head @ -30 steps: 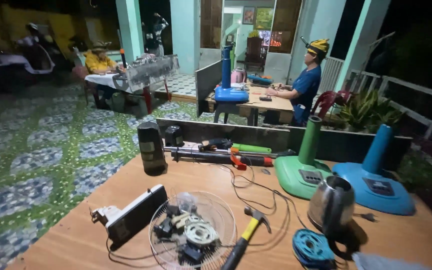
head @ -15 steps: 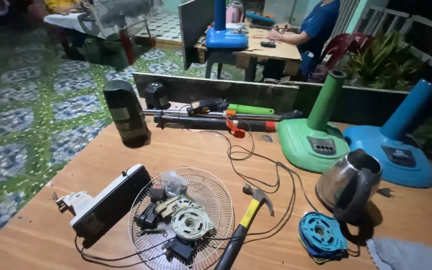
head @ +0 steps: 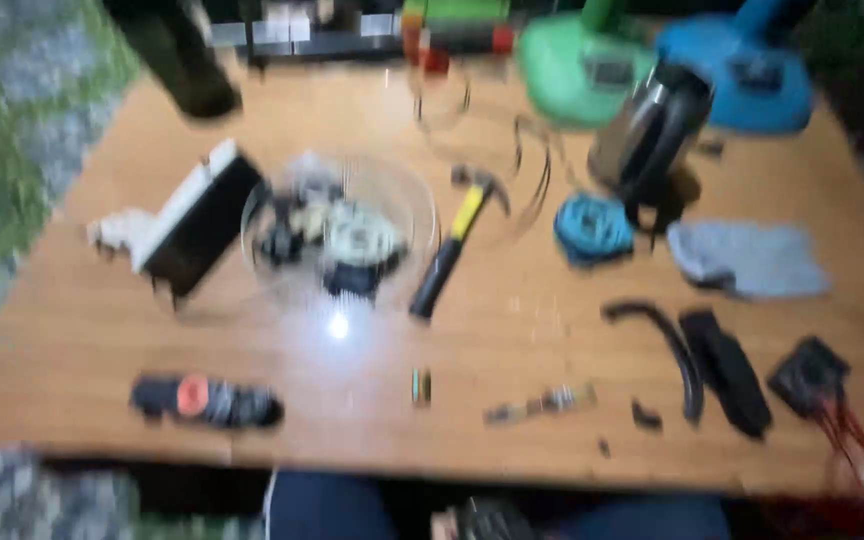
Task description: Securing screws on the base of an electric kettle using a screwdriver as part of a repair process.
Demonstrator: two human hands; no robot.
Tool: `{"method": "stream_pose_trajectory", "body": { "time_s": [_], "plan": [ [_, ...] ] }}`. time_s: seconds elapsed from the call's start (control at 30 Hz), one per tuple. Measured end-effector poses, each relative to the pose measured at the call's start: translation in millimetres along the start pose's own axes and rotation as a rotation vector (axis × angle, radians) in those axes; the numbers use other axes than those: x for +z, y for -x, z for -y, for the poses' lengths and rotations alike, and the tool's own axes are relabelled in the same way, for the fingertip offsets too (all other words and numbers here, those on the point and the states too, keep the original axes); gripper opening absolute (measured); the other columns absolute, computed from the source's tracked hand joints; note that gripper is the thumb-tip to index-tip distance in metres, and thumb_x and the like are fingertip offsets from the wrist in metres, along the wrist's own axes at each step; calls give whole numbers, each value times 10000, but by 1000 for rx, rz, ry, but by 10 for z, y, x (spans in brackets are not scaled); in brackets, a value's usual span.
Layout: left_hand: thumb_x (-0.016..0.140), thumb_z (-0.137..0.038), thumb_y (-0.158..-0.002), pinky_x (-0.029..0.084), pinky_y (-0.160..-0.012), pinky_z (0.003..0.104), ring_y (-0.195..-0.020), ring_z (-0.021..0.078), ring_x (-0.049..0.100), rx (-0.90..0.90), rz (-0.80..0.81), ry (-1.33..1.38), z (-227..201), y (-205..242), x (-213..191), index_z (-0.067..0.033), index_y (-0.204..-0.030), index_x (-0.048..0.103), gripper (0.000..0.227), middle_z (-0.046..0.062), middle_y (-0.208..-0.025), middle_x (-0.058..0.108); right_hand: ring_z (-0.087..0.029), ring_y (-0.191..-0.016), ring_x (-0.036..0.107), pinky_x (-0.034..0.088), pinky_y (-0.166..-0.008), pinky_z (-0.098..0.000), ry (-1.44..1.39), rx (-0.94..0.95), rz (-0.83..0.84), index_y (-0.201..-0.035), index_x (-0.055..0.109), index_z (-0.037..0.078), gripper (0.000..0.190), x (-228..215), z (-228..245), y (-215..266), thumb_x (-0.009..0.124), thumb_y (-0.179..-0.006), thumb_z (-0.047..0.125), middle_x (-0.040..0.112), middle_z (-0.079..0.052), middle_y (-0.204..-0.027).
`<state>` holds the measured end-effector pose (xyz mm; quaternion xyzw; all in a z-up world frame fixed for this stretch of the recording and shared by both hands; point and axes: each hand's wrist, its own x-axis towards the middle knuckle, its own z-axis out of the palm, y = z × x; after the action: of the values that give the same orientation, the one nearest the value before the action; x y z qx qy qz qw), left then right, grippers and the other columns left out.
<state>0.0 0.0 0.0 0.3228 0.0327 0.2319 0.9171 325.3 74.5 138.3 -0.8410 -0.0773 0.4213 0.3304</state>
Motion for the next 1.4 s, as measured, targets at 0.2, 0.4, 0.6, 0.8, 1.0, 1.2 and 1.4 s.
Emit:
{"method": "stream_pose_trajectory", "body": {
  "time_s": [0.2,0.4,0.6,0.8,1.0,1.2,1.4],
  "plan": [
    [927,-154,-525,540,-1019,353,-1204,267,697,-250,-207,-824,-1828,-246,2399,-42,-1412,388,1044,154,-1325,670,-346,-1066,689,502,-848,-487,74,162,111,-1050,803,88,348,735,-1849,227,545,-924,283,765,-176,-1047],
    [919,-271,-529,582,-847,332,-942,212,721,-409,-288,-1016,-2297,-483,2798,-82,-1234,501,842,94,-1090,700,-360,-1101,690,499,-869,-501,97,243,181,-1064,801,87,366,763,-2484,443,528,-941,298,763,-184,-1073],
    [1041,-154,-505,530,-691,330,-805,230,628,-491,-481,-688,-2071,-473,2325,-114,-1076,496,790,64,-849,625,-371,-1129,690,496,-885,-513,125,289,245,-1075,800,85,382,26,-1676,1489,514,-956,310,762,-190,-1095],
    [1000,-272,-618,529,-610,350,-740,228,601,-630,-606,-747,-1932,-470,1951,-106,-1109,501,719,62,-814,565,-279,-888,781,610,-728,-389,687,-123,9,-1010,813,226,236,-818,-319,3215,634,-871,157,780,-87,-841],
    [783,-97,-798,543,-706,288,-807,147,580,-547,-491,-697,-1968,-397,1942,-9,-1118,456,466,95,-942,576,-125,-439,579,467,-456,-267,94,-363,-100,-1074,755,67,236,-1029,-45,4389,659,-859,50,859,-9,-826],
    [754,-49,-781,539,-745,293,-836,152,576,-586,-513,-642,-1937,-382,1880,-13,-1124,459,454,100,-970,573,-127,-607,703,542,-570,-239,68,-521,-300,-945,722,18,121,-875,-104,4688,672,-837,-1,807,-38,-832],
    [806,-79,-763,539,-747,281,-825,136,576,-581,-467,-699,-1963,-422,1975,-17,-1105,458,491,87,-951,580,-88,-492,488,427,-473,-249,87,-433,-258,-918,748,91,104,-676,-278,4754,764,-816,110,757,15,-891]
  ]
}}
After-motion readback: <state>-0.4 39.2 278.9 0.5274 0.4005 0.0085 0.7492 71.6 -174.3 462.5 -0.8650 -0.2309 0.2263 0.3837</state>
